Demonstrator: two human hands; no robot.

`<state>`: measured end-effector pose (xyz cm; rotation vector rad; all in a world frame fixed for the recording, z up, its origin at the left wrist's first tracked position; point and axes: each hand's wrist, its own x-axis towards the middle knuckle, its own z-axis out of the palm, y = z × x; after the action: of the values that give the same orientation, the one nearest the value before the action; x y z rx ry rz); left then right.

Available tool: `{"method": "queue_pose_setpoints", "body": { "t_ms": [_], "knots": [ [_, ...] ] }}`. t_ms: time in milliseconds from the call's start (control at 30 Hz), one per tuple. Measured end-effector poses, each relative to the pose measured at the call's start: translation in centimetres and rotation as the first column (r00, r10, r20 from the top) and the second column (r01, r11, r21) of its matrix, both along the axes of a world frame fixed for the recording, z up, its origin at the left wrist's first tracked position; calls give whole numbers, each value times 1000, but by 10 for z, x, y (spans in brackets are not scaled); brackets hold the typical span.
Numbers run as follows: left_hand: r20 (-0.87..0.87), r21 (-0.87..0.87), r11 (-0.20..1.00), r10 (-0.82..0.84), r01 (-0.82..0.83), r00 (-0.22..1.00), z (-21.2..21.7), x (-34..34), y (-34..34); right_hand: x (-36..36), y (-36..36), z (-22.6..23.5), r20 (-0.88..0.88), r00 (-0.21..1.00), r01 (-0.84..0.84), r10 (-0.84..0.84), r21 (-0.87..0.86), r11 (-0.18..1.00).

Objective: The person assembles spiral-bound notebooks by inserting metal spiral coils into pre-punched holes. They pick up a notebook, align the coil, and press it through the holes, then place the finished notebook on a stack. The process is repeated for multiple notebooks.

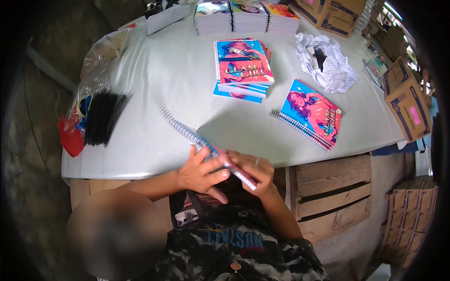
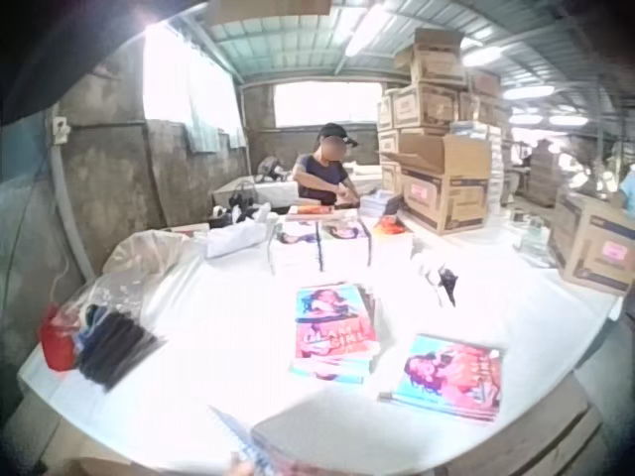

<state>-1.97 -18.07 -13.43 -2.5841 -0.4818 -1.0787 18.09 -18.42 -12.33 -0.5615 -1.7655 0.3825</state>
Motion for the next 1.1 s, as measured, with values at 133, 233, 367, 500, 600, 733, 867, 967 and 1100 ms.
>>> {"method": "queue_pose_setpoints", "body": {
  "t_ms": [133, 233, 367, 500, 600, 733, 867, 967, 1100],
  "knots": [
    [446, -71, 898, 419, -435, 791, -16, -2, 44, -13, -10, 3, -28, 999, -42, 41, -58, 997],
    [148, -229, 970, 114, -79, 982, -40, 3, 5, -7, -10, 1, -52, 998, 17, -25, -150, 988],
    [180, -5, 992, 123, -124, 976, 52, 7, 30, -4, -13, 3, -233, 972, -131, 30, -432, 892],
    [93, -135, 989, 72, -60, 993, 81, 21, 45, -7, -9, 7, -254, 961, -221, 107, -478, 850],
    [244, 103, 992, 40, -67, 969, 91, 25, 60, -4, -6, 2, -123, 989, -119, 76, -395, 911],
    [269, 55, 991, 104, -123, 957, 72, 30, 52, -3, -9, 6, -51, 998, -62, 48, -309, 949],
    [-208, -249, 954, -221, 167, 953, 10, 13, 0, 0, 1, 10, -14, 1000, -2, -1, -226, 974],
    [38, 129, 992, 6, -11, 999, 27, 14, 20, -8, -1, 8, -18, 996, -92, 90, -219, 971],
    [56, -201, 970, 150, -136, 987, 15, 15, 21, -14, -2, 6, -8, 999, -54, 54, -221, 974]
  ]
}}
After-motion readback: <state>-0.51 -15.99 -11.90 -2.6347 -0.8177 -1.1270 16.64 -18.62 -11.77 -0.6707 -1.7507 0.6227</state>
